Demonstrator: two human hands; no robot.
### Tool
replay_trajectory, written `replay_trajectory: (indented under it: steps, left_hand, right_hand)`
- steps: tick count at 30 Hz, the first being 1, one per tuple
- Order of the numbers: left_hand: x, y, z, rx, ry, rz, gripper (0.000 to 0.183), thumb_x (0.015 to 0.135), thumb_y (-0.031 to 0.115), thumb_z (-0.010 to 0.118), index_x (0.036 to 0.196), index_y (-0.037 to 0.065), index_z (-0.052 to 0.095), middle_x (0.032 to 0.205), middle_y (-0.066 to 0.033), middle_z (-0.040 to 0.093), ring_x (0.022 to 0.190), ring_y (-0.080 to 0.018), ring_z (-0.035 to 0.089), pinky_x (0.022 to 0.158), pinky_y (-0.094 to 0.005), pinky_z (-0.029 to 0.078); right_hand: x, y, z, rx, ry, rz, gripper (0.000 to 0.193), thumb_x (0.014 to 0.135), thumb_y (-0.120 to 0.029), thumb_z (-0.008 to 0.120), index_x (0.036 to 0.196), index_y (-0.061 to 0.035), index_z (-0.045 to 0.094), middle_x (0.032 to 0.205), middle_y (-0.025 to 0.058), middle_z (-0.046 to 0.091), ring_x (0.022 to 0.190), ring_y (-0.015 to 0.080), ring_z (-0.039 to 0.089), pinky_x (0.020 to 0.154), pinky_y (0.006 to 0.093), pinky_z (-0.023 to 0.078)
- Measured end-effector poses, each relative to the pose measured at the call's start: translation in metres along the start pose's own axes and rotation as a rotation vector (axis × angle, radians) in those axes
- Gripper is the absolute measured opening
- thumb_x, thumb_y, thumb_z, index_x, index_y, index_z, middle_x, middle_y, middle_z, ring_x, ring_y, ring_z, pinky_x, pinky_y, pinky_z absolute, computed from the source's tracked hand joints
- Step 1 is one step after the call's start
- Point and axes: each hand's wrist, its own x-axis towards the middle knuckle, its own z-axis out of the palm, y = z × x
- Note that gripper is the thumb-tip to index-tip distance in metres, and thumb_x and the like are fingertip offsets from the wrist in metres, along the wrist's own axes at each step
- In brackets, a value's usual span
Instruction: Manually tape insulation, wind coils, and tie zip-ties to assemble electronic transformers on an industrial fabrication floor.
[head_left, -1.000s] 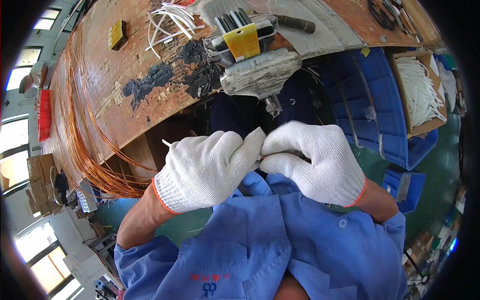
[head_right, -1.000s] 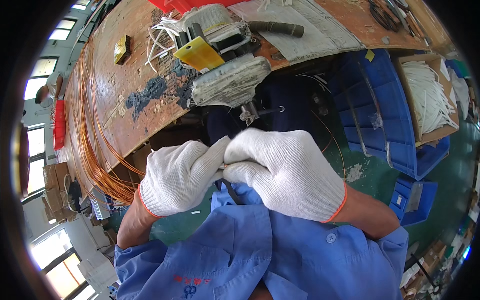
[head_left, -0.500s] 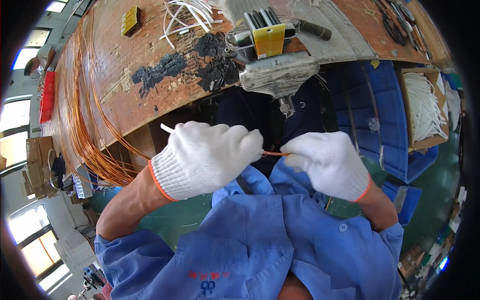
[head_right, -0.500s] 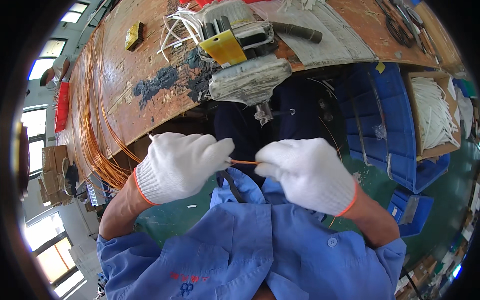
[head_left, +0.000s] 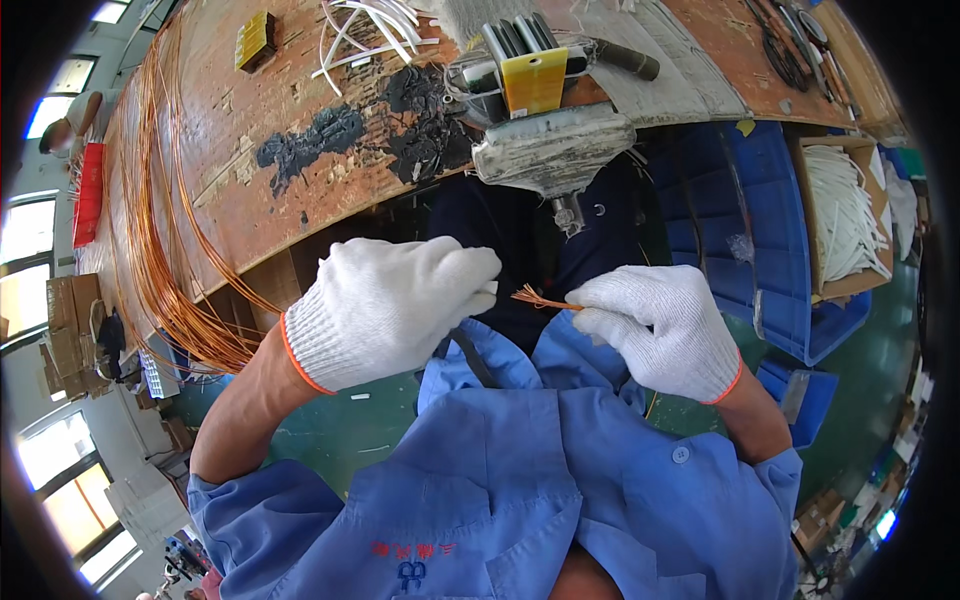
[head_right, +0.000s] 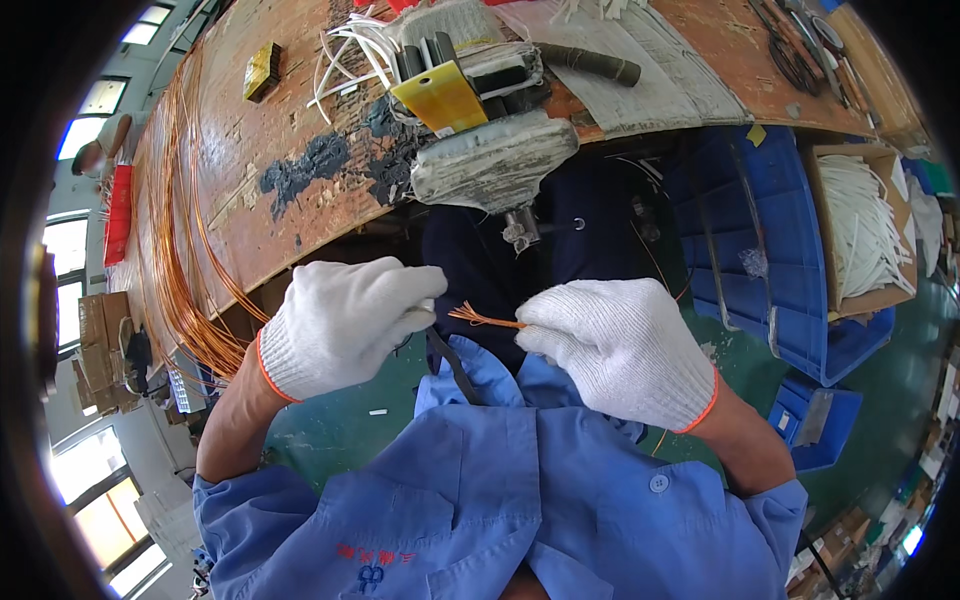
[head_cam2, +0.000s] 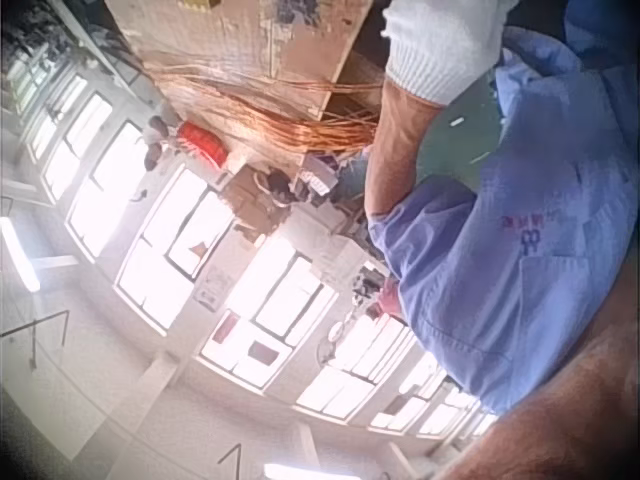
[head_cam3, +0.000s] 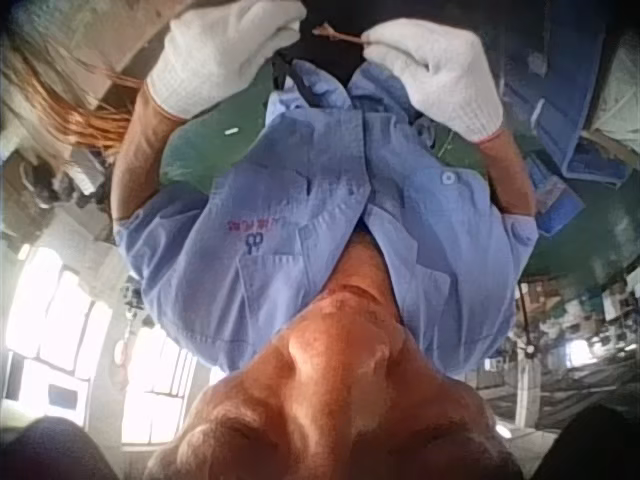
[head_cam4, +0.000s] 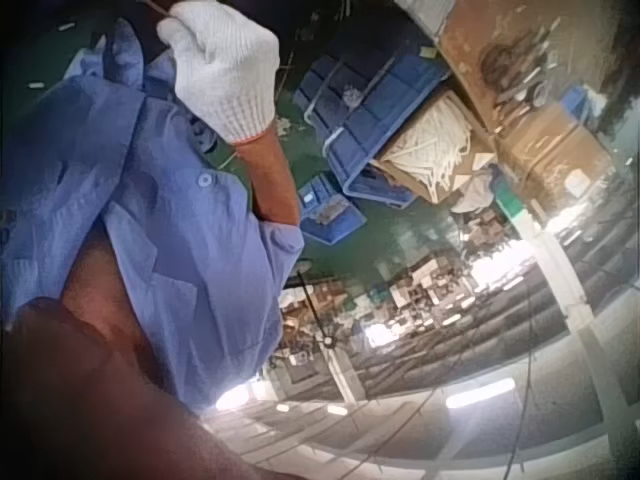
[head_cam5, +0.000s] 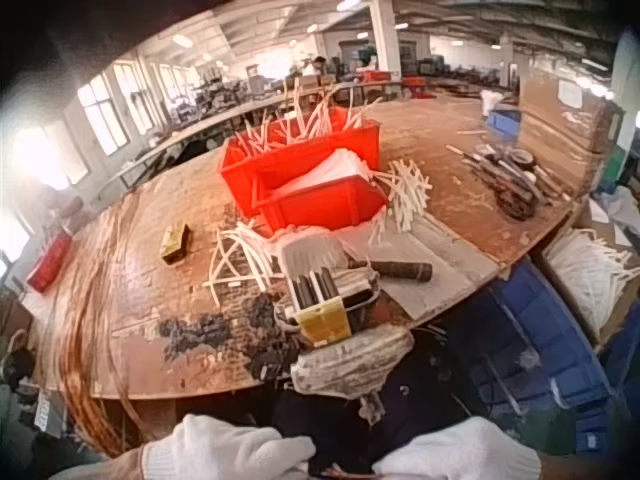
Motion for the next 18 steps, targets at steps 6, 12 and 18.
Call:
replay_trajectory:
  steps: [6,12,18]
  left_hand:
    - [0.005,0.022,-0.005,-0.309,0.101,-0.027,0.054,0.09,0.025,0.09,0.141,0.014,0.074,0.11,-0.013,0.076,0.086,-0.032,0.08,0.072,-0.0414,0.064]
    - [0.011,0.018,0.012,-0.283,0.102,-0.016,0.015,0.092,0.017,0.088,0.102,0.01,0.08,0.089,-0.0083,0.072,0.071,-0.031,0.074,0.063,-0.0404,0.059]
    - [0.008,0.019,0.012,-0.214,0.183,-0.055,0.013,0.09,0.012,0.089,0.097,0.007,0.08,0.083,-0.0095,0.071,0.067,-0.0297,0.073,0.06,-0.0383,0.056]
  right_hand:
    - [0.003,0.002,0.004,-0.219,0.041,-0.198,0.02,0.086,-0.011,0.088,0.104,-0.0064,0.08,0.08,0.0072,0.07,0.069,0.0273,0.072,0.06,0.0391,0.056]
    - [-0.002,0.0,0.009,-0.546,0.095,-0.348,0.026,0.085,-0.016,0.088,0.108,-0.0094,0.078,0.074,0.0008,0.06,0.063,0.0197,0.065,0.052,0.0348,0.049]
    - [0.001,0.001,0.019,-0.417,0.183,-0.294,0.024,0.087,-0.016,0.087,0.109,-0.0095,0.078,0.078,0.0018,0.064,0.065,0.0224,0.067,0.055,0.0354,0.052]
